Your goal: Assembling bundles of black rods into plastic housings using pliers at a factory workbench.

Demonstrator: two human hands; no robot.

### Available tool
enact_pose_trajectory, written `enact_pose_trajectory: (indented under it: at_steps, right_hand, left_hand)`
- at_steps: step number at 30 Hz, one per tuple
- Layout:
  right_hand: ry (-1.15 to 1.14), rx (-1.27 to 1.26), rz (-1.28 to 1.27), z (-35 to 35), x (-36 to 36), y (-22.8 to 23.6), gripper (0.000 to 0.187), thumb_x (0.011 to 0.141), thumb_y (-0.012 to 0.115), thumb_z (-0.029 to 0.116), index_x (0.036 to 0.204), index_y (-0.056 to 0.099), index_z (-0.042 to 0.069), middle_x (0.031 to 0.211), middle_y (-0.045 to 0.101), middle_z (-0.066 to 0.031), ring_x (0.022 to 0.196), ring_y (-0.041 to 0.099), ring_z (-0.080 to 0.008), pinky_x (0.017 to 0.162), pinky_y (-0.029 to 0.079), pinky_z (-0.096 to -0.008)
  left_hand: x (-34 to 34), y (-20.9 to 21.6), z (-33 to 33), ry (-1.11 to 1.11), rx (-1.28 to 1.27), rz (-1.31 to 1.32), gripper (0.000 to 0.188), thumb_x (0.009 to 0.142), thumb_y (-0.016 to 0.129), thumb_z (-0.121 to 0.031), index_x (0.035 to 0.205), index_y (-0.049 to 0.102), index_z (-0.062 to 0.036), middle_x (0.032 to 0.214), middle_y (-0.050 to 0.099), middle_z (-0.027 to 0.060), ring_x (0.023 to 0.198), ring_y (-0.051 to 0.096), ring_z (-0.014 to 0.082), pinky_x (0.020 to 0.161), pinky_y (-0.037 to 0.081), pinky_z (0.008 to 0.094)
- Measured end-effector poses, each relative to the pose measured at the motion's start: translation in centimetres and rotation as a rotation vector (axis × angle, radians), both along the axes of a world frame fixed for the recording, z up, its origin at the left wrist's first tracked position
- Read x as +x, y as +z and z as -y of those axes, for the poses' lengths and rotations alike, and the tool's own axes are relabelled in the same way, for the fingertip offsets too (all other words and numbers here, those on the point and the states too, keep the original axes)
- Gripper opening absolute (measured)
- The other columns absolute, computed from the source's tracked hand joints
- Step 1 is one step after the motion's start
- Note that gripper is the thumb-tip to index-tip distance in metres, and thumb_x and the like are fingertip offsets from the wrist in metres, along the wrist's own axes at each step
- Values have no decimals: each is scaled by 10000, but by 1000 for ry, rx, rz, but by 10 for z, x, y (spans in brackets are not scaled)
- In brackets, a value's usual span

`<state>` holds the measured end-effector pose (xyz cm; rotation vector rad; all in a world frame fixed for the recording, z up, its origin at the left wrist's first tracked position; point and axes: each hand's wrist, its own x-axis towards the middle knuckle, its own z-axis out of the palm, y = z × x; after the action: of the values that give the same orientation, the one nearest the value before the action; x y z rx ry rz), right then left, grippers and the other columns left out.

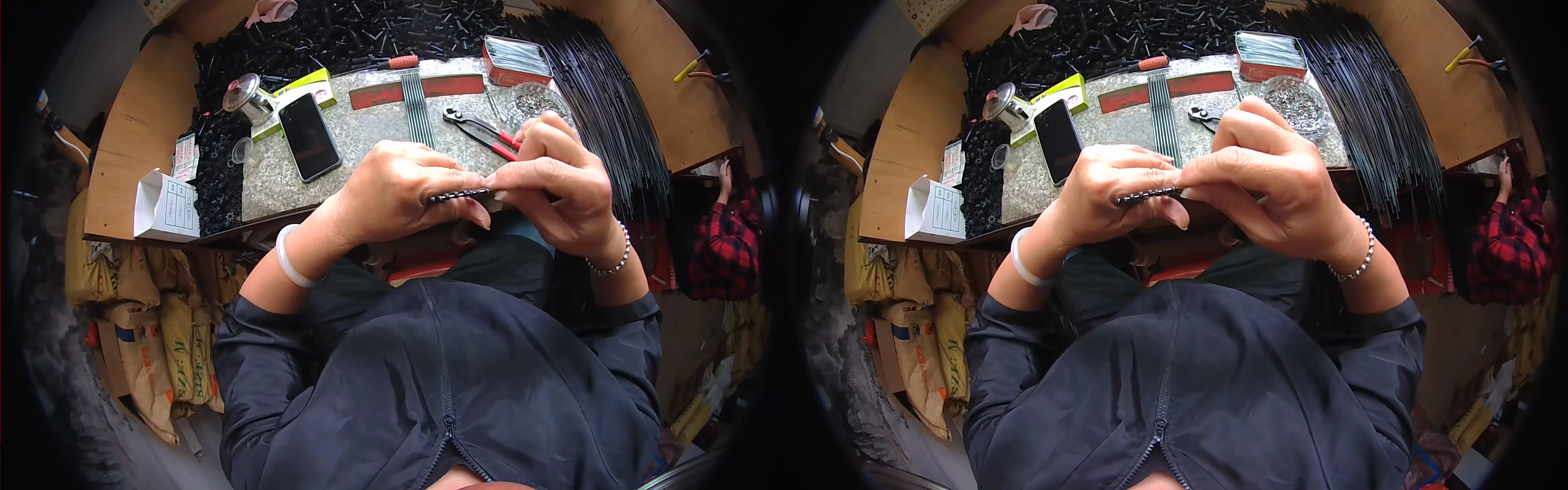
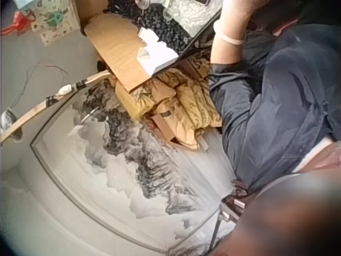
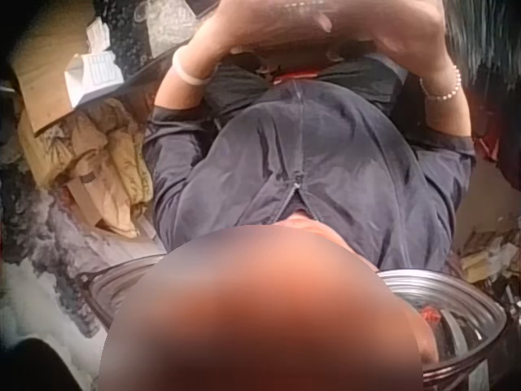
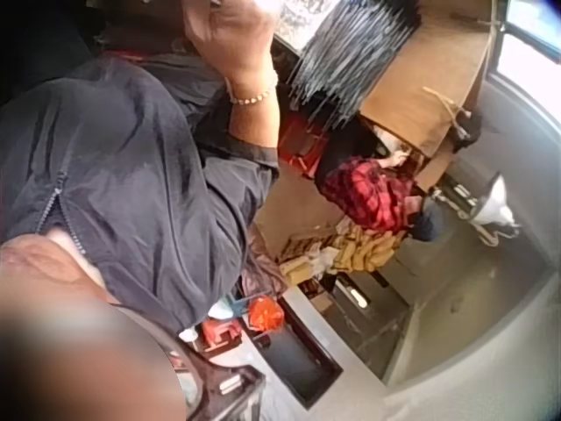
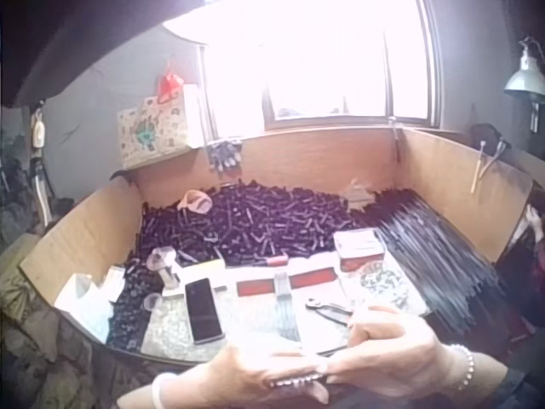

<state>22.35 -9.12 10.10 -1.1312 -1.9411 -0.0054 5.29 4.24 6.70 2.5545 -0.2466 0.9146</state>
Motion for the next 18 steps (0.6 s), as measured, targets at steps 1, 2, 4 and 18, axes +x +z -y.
enact_pose_trajectory:
  at_steps: [1, 2, 4, 18]
  right_hand:
    - [24, -37, -14, -1, 1, 1, 180, 660, 709, 24, 833, 659, 37, 672, 461, -31, 651, 430, -192, 686, 403, -322]
    - [24, -37, -14, -2, 2, 2, 180, 660, 709, 24, 833, 659, 37, 672, 461, -31, 651, 430, -192, 686, 403, -322]
    - [16, 32, 70, -4, 1, 4, 165, 662, 703, 13, 818, 653, 33, 676, 467, -32, 662, 437, -195, 681, 407, -328]
    - [61, -344, -586, 1, -14, -85, 720, 672, 796, 186, 1233, 381, 11, 1145, 488, -111, 991, 483, -156, 908, 384, -309]
  left_hand:
    - [-1, 2, 0, -5, 1, -67, 350, 672, 759, -278, 919, 671, -47, 808, 664, 125, 740, 662, 275, 632, 533, 334]
    - [-1, 2, 1, -5, 1, -66, 350, 672, 759, -278, 919, 671, -47, 808, 664, 125, 740, 662, 275, 632, 533, 334]
    - [-1, 4, 2, 16, -1, -84, 305, 692, 750, -248, 901, 669, -41, 806, 664, 126, 735, 662, 274, 626, 531, 333]
    - [9, -48, -54, -26, 291, -594, 977, 552, 758, -469, 1378, 341, -156, 1437, 275, 160, 1334, 217, 385, 1084, 222, 478]
